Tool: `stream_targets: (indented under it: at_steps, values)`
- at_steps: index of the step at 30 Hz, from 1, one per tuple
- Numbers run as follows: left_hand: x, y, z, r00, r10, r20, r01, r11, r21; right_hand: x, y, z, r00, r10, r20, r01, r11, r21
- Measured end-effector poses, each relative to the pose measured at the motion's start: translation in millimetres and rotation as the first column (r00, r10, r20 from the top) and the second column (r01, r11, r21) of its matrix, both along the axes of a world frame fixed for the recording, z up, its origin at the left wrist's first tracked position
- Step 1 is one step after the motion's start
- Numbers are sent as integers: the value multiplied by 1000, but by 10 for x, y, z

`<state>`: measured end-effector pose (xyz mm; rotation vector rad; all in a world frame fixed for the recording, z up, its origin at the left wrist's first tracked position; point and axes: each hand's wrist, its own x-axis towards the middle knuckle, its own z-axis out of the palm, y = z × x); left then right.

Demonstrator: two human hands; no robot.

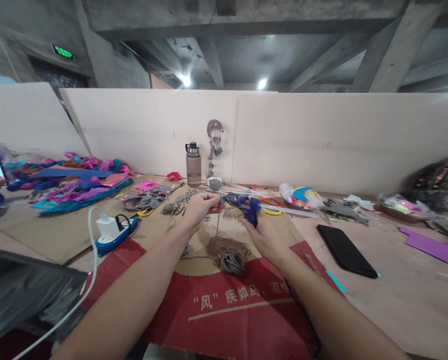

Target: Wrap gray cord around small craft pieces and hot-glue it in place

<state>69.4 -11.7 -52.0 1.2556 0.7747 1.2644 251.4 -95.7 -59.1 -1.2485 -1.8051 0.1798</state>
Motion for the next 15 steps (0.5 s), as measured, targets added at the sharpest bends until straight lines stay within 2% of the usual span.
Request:
stream_targets:
  at_steps: [15]
  values:
    - [3, -18, 20, 1000, 6, -5, -6, 1000, 3, -22, -17, -8, 1000, -27, 7, 27, 1000, -8]
